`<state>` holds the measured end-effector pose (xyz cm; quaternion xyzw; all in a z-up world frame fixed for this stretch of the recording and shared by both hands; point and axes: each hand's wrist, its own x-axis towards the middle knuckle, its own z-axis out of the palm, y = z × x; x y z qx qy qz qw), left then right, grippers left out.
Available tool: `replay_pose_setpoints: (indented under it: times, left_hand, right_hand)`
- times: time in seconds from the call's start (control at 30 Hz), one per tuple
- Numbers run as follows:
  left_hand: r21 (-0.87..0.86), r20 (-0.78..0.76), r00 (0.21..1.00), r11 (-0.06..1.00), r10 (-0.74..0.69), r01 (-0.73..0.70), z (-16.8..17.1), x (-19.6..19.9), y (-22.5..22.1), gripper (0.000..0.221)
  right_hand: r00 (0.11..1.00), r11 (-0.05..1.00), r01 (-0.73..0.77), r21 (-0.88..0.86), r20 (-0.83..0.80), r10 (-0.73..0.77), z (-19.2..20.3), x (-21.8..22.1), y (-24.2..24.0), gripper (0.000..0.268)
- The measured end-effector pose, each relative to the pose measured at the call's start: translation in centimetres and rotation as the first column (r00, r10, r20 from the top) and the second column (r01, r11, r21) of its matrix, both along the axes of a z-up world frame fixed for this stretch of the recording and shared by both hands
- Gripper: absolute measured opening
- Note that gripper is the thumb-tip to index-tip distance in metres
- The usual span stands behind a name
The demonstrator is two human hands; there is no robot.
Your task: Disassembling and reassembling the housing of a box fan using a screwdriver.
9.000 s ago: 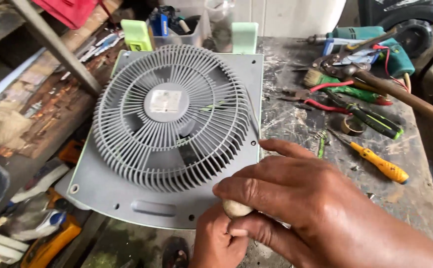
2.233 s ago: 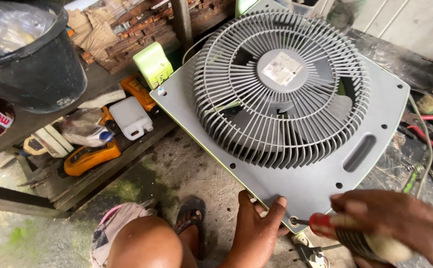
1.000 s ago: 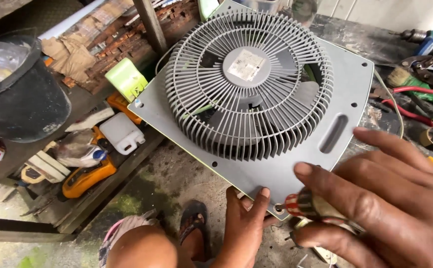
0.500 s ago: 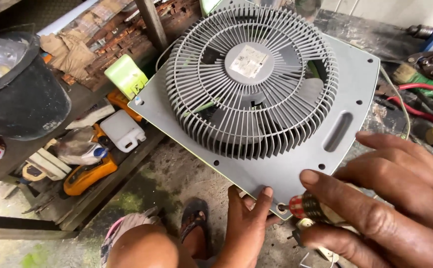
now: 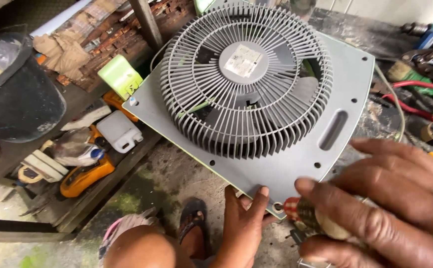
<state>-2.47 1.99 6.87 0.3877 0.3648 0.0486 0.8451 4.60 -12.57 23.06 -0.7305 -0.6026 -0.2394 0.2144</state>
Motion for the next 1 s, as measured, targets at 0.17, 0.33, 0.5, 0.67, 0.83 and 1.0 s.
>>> replay_pose_setpoints:
  times: [0.17,0.33,0.5,0.67,0.83,1.0]
  left_hand:
    - [0.027,-0.014,1.000,0.999,-0.023,0.023,-0.1,0.3,-0.2,0.042]
    - [0.008,0.017,1.000,1.000,-0.017,0.017,0.4,0.0,-0.3,0.049]
    - [-0.013,-0.020,1.000,1.000,-0.021,0.021,1.1,0.0,-0.1,0.051]
    - [0.012,-0.020,0.999,1.000,-0.026,0.027,0.6,0.3,-0.2,0.039]
    - [-0.003,-0.004,0.999,0.999,-0.043,0.043,1.0,0.0,0.0,0.046]
    - [-0.007,0.059,0.998,1.000,0.006,-0.005,1.1,0.1,-0.1,0.053]
  right_hand:
    - [0.971,0.994,-0.104,0.043,-0.213,0.111,0.6,-0.7,0.4,0.047]
    - [0.984,0.997,-0.052,0.052,-0.166,0.060,0.0,-1.3,0.5,0.047]
    - [0.996,0.999,0.005,0.054,-0.088,0.000,-0.3,-1.3,0.6,0.047]
    - [0.999,0.999,0.034,0.025,0.012,-0.035,0.0,-0.2,-0.3,0.047]
    - [0.996,1.000,-0.015,0.014,-0.087,0.016,-0.2,-1.0,0.3,0.048]
    - [0.994,1.000,-0.021,0.008,-0.105,0.021,-0.1,-0.6,0.1,0.051]
